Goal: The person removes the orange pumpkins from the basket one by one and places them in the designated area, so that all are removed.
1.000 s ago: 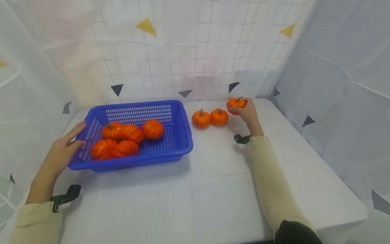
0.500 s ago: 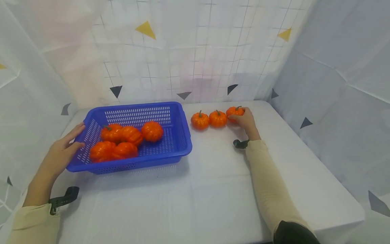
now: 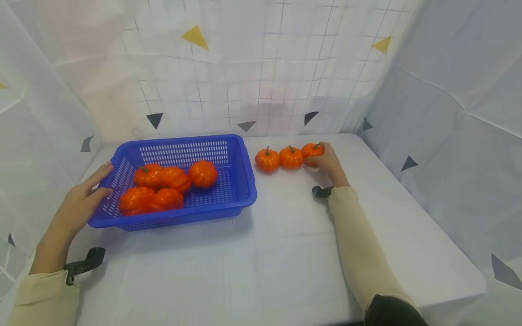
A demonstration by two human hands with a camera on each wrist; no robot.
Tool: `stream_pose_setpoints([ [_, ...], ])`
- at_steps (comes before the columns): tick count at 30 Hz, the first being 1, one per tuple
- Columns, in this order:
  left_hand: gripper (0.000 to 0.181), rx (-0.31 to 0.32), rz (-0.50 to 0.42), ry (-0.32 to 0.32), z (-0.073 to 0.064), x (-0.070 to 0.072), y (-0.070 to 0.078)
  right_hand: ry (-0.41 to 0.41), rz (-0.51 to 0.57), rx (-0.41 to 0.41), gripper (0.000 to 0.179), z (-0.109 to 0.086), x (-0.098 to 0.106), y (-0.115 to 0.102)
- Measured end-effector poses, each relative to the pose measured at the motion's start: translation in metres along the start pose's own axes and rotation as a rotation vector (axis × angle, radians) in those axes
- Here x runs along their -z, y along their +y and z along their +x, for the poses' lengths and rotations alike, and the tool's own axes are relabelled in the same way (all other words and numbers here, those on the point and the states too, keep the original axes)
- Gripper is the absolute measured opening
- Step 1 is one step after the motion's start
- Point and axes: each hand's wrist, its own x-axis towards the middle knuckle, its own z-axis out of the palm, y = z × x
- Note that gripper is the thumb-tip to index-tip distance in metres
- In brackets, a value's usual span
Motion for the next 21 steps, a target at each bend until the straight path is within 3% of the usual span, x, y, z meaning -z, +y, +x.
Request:
stream_pose_setpoints([
  [4,0.06,0.007,0.002,0.0,-0.002,0.0,-0.002,-0.025,-0.054,0.0,0.095,-0.002,0.003,-0.012],
  [8,0.06,0.009,0.003,-0.001,-0.002,0.001,-0.002,0.043,-0.087,0.026,0.089,-0.009,0.006,-0.038],
  [13,0.06,0.007,-0.008,-0.003,0.0,0.004,-0.001,0.205,-0.088,0.21,0.078,-0.034,-0.002,-0.091],
  [15,0.06,0.002,-0.014,-0.003,0.001,0.004,-0.001,0.227,-0.108,0.3,0.07,-0.05,-0.008,-0.119],
  [18,0.06,0.01,-0.016,-0.006,0.003,0.003,-0.002,0.166,-0.142,0.431,0.06,-0.078,-0.018,-0.16],
  [21,0.06,0.022,-0.02,-0.004,0.003,0.002,-0.003,0.009,-0.172,0.563,0.054,-0.104,-0.031,-0.196],
])
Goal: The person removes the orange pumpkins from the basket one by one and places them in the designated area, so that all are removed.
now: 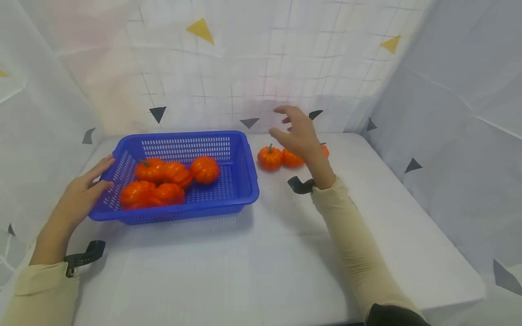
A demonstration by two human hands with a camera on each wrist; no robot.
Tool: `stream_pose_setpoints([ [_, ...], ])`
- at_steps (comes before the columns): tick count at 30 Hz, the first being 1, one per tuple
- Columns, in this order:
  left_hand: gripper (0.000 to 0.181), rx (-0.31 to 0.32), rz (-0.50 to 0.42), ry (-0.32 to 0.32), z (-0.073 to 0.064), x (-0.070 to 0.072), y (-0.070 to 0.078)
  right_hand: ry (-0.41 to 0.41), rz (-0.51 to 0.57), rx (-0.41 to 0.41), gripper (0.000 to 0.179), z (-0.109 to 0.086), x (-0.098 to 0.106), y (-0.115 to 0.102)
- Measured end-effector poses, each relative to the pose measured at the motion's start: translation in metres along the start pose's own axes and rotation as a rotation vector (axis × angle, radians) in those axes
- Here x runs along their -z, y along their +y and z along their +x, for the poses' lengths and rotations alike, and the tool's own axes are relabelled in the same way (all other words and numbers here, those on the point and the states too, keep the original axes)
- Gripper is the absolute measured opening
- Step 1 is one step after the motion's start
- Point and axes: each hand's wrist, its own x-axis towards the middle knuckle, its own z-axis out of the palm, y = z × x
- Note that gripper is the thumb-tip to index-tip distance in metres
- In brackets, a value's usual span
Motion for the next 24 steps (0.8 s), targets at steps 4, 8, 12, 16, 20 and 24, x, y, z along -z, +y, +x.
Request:
stream_pose_setpoints([
  [4,0.06,-0.006,0.003,0.008,0.001,0.001,0.003,-0.247,0.003,0.149,0.05,0.006,-0.013,-0.049],
  [8,0.06,-0.016,0.0,0.014,0.003,0.002,0.003,-0.478,-0.086,0.249,0.046,0.019,-0.034,-0.088],
  [12,0.059,-0.032,-0.011,0.021,0.002,0.002,0.002,-0.645,-0.182,0.303,0.047,0.031,-0.064,-0.12],
  [16,0.059,-0.048,-0.018,0.027,0.001,0.001,0.0,-0.752,-0.272,0.235,0.05,0.04,-0.103,-0.138],
  [20,0.059,-0.05,-0.009,0.017,-0.001,-0.001,0.0,-0.809,-0.392,0.138,0.045,0.046,-0.136,-0.141],
  [24,0.059,-0.045,0.002,0.001,-0.002,-0.001,0.002,-0.814,-0.481,0.063,0.039,0.047,-0.156,-0.134],
])
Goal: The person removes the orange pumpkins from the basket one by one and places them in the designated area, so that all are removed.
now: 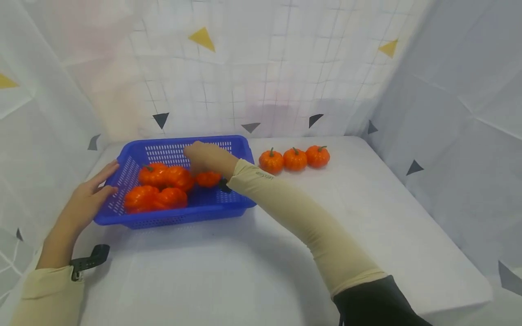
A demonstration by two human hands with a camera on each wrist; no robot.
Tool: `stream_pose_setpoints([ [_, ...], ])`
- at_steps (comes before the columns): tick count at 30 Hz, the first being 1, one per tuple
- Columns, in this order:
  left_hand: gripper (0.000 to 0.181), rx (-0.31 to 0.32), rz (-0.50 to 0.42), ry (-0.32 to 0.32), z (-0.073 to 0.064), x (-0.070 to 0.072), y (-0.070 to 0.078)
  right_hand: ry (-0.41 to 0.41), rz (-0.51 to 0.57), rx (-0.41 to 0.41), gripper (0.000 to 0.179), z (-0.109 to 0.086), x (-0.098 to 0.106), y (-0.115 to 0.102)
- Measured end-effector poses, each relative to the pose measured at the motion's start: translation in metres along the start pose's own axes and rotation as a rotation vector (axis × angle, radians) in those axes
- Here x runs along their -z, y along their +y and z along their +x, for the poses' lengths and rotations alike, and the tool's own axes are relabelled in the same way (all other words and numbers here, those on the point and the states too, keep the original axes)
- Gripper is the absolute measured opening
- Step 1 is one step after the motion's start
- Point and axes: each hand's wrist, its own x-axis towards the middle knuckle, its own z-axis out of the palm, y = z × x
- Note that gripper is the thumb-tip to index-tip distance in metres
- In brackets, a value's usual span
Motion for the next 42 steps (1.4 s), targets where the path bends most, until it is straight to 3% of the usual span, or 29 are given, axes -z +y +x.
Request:
stream_pose_setpoints([
  [6,0.06,0.004,0.011,-0.013,0.001,-0.002,0.001,-0.017,-0.078,-0.073,0.034,0.009,-0.017,0.006],
  [13,0.06,0.015,0.009,-0.007,0.0,-0.001,0.001,-0.054,-0.245,-0.062,0.029,0.017,-0.025,0.02],
  [20,0.059,0.013,0.008,0.006,0.0,0.002,0.002,-0.173,-0.103,-0.131,0.05,0.019,-0.015,0.034],
  [25,0.06,0.015,0.007,0.005,0.0,0.003,0.004,-0.237,-0.076,-0.146,0.046,0.02,-0.011,0.038],
  [30,0.06,0.012,0.008,0.003,0.0,0.002,0.001,-0.203,-0.059,-0.108,0.05,0.024,-0.015,0.047],
  [34,0.06,0.011,0.0,0.001,-0.001,0.002,0.0,-0.165,0.03,-0.098,0.053,0.024,-0.018,0.055],
  [42,0.06,0.0,-0.007,-0.001,-0.003,0.001,0.001,-0.001,0.128,-0.059,0.063,0.014,-0.016,0.072],
])
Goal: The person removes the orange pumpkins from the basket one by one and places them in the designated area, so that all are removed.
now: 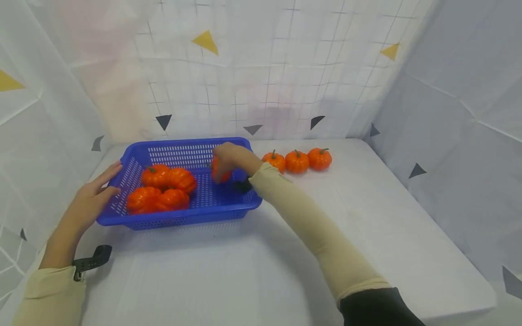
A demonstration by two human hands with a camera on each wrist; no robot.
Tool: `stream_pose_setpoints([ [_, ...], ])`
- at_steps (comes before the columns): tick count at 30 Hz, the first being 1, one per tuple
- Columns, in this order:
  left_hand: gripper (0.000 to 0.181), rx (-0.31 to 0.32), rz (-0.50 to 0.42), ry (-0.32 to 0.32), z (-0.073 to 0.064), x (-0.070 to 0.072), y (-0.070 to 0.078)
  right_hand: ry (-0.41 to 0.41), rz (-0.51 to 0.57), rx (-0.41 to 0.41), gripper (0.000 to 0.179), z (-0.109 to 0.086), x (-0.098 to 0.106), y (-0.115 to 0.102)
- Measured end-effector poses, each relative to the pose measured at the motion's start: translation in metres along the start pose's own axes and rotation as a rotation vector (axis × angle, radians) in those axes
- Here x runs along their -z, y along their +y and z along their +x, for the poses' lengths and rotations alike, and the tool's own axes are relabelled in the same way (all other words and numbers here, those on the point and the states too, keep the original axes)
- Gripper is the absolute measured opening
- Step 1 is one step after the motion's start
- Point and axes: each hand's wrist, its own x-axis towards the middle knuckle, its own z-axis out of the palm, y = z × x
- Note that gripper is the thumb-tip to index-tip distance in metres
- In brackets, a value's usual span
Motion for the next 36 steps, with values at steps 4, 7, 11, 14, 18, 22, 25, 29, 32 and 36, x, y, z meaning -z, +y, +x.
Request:
stream_pose_setpoints([
  [4,0.06,-0.006,-0.001,0.005,0.0,-0.001,0.0,0.042,0.032,0.011,0.064,-0.006,0.002,0.005],
  [7,0.06,-0.009,-0.001,0.008,-0.001,-0.001,0.0,0.066,0.045,0.037,0.061,-0.009,0.002,0.006],
  [11,0.06,-0.007,0.0,0.01,-0.001,-0.002,-0.001,0.116,0.108,0.08,0.059,-0.015,0.003,0.004],
  [14,0.06,-0.008,0.0,0.012,0.0,-0.002,-0.001,0.152,0.177,0.11,0.058,-0.02,0.003,0.003],
  [18,0.06,-0.009,0.001,0.012,0.0,-0.001,-0.002,0.178,0.256,0.138,0.06,-0.023,0.004,0.003],
  [22,0.06,-0.006,0.004,0.011,0.0,-0.001,-0.002,0.199,0.307,0.162,0.064,-0.025,0.004,0.004],
  [25,0.06,-0.004,0.006,0.011,0.0,-0.001,-0.002,0.217,0.322,0.179,0.066,-0.027,0.004,0.005],
  [29,0.06,-0.004,0.011,0.01,0.0,-0.002,-0.002,0.242,0.331,0.192,0.068,-0.03,0.005,0.007],
  [32,0.06,-0.005,0.011,0.009,0.0,-0.002,-0.001,0.268,0.348,0.193,0.066,-0.034,0.005,0.007],
  [36,0.06,-0.01,0.013,0.013,0.0,-0.001,-0.001,0.292,0.381,0.201,0.065,-0.04,0.009,0.008],
])
